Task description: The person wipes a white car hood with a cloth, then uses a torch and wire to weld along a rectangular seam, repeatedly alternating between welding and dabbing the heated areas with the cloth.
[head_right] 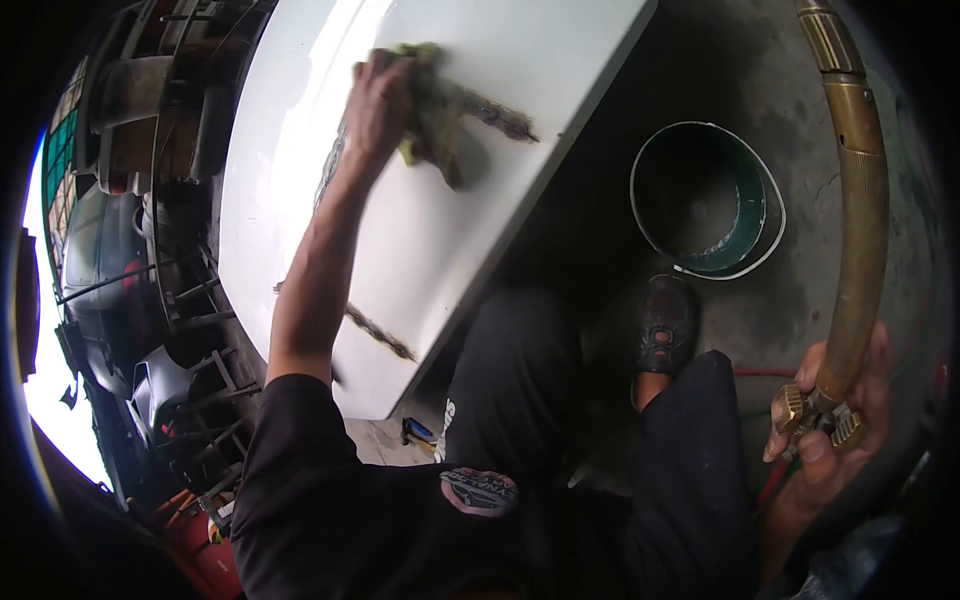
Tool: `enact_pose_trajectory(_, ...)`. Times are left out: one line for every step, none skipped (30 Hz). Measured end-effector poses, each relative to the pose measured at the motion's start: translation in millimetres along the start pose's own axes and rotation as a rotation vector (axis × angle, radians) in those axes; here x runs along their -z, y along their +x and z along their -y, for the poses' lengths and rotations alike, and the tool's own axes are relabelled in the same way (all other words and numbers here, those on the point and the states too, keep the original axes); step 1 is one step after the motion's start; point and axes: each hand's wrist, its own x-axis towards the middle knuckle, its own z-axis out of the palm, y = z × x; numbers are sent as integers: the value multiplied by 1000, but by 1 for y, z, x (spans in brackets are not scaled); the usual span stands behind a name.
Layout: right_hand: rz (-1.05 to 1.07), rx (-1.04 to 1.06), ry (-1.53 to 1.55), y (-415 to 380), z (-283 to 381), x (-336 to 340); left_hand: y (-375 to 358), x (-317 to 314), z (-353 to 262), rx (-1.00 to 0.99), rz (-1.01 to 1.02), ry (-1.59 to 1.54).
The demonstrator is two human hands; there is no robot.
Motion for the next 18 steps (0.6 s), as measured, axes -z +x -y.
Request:
enact_pose_trajectory(-1,4,0,0,-1,1,12,4,17,209,27,33)
enact_pose_trajectory(11,33,-2,-1,-4,2,17,10,11,308,30,11)
enact_pose_trajectory(21,64,-5,-1,-6,2,19,15,1,406,30,-14)
enact_pose_trajectory(18,66,-9,-1,-5,0,11,9,-23,206,-55,36)
enact_pose_trajectory(-4,24,35,-2,-2,-3,-5,2,-57,9,-136,83)
enact_pose_trajectory(-31,-7,70,-2,2,-5,-27,4,-97,-29,-74,7)
enact_pose_trajectory(-41,14,47,-1,3,-5,-48,8,-135,-72,-26,-73)
enact_pose_trajectory(-22,7,99,-1,2,-5,-78,-17,-154,-234,46,-202)
enact_pose_trajectory(1,-6,151,-1,1,-5,-95,-2,-172,-372,122,-394)
enact_pose_trajectory(58,20,200,3,0,-4,-103,14,-191,-458,234,-490)
enact_pose_trajectory(54,37,182,6,0,-2,-102,30,-205,-543,351,-579)
enact_pose_trajectory(65,39,172,5,-1,-2,-101,40,-215,-542,345,-588)
enact_pose_trajectory(73,40,166,7,1,-4,-98,50,-224,-433,311,-703)
enact_pose_trajectory(57,31,161,7,5,-8,-95,59,-229,-319,280,-815)
enact_pose_trajectory(57,29,159,6,5,-8,-89,64,-229,-318,281,-817)
enact_pose_trajectory(51,33,151,6,5,-8,-82,69,-226,-228,219,-847)
enact_pose_trajectory(48,34,147,5,4,-9,-75,75,-222,-136,160,-870)
enact_pose_trajectory(51,27,157,5,2,-8,-69,83,-217,-84,107,-874)
